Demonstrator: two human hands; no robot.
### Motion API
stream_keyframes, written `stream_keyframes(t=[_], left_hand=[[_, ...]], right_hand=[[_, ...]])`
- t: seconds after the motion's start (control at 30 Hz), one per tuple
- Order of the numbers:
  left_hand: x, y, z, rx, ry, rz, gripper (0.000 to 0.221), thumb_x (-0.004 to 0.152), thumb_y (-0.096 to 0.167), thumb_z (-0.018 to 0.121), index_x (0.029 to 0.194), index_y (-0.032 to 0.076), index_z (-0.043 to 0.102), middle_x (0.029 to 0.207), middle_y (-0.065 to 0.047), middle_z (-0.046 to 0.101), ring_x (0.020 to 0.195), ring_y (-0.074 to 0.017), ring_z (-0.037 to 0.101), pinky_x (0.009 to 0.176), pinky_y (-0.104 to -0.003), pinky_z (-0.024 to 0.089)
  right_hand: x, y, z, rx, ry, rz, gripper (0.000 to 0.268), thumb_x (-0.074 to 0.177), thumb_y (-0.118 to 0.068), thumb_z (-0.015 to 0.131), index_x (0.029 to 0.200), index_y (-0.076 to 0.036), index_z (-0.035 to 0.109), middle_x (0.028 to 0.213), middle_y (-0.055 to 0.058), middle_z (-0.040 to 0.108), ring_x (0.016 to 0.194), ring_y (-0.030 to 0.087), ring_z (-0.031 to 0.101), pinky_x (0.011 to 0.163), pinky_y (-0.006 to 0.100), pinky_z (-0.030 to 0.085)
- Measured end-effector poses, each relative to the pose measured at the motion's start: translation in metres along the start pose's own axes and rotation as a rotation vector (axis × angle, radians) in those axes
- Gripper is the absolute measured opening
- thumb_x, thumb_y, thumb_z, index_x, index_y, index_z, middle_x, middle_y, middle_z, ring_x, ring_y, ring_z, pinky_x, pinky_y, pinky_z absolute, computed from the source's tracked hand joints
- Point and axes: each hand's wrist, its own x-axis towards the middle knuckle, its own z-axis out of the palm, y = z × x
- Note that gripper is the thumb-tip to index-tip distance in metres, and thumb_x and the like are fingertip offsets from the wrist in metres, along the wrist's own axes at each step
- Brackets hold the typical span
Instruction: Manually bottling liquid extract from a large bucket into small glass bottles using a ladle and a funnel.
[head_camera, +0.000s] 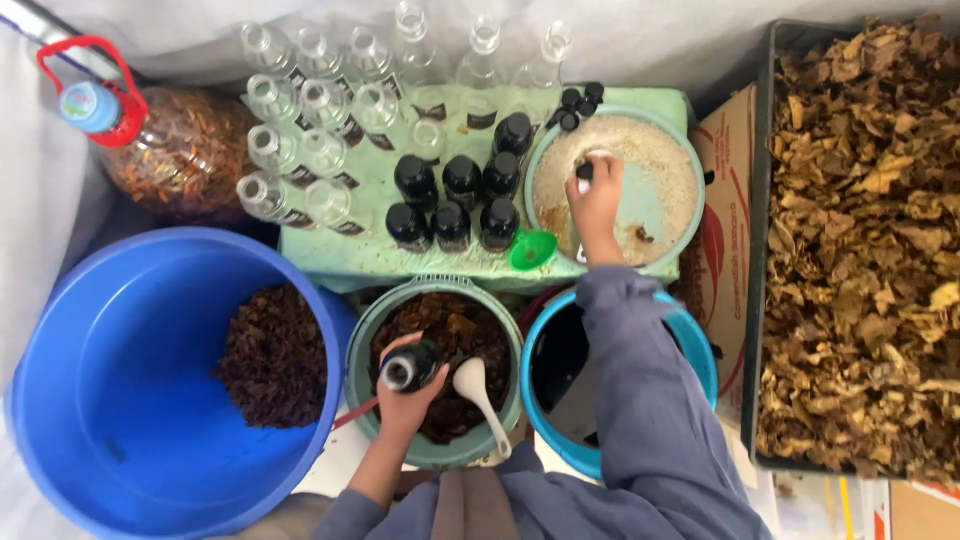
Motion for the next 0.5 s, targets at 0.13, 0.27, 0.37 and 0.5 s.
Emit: stream_keyframes(t=[0.13, 0.27, 0.37, 0.5], left_hand=[[0.003, 0.008, 0.004, 0.007, -0.022, 0.017, 0.067, 0.073, 0.013, 0.095, 0.127, 0.012, 0.055, 0.127, -0.009, 0.065, 0.128, -0.0294, 0.061, 0.113, -0.056, 0.039], [0.004, 0.017, 0.006, -0.054, -0.057, 0.017, 0.067, 0.071, 0.014, 0.096, 0.127, 0.014, 0.060, 0.124, -0.009, 0.068, 0.124, -0.0303, 0.063, 0.112, -0.057, 0.040], [-0.004, 0.013, 0.009, -0.040, -0.072, -0.007, 0.072, 0.068, 0.015, 0.096, 0.129, 0.011, 0.058, 0.123, -0.015, 0.068, 0.125, -0.0350, 0.062, 0.111, -0.058, 0.041], [-0.017, 0.016, 0.003, 0.053, -0.178, -0.027, 0.076, 0.076, 0.019, 0.093, 0.136, 0.003, 0.050, 0.128, -0.026, 0.062, 0.129, -0.0471, 0.056, 0.112, -0.064, 0.041]], right_hand=[[-0.086, -0.058, -0.064, -0.022, -0.039, -0.025, 0.043, 0.080, -0.003, 0.081, 0.122, -0.004, 0.071, 0.114, 0.018, 0.060, 0.105, 0.040, 0.066, 0.092, 0.045, 0.054], [-0.157, -0.125, -0.123, 0.119, -0.104, 0.064, 0.046, 0.080, -0.010, 0.089, 0.122, -0.010, 0.072, 0.109, 0.013, 0.073, 0.093, 0.032, 0.073, 0.085, 0.042, 0.060], [-0.181, -0.183, -0.157, 0.269, -0.214, 0.093, 0.048, 0.078, -0.014, 0.093, 0.123, -0.014, 0.075, 0.112, 0.005, 0.075, 0.088, 0.022, 0.076, 0.085, 0.036, 0.061], [-0.172, -0.265, -0.191, 0.449, -0.371, -0.102, 0.045, 0.089, -0.013, 0.083, 0.132, -0.008, 0.071, 0.123, 0.014, 0.072, 0.107, 0.035, 0.074, 0.092, 0.043, 0.059]])
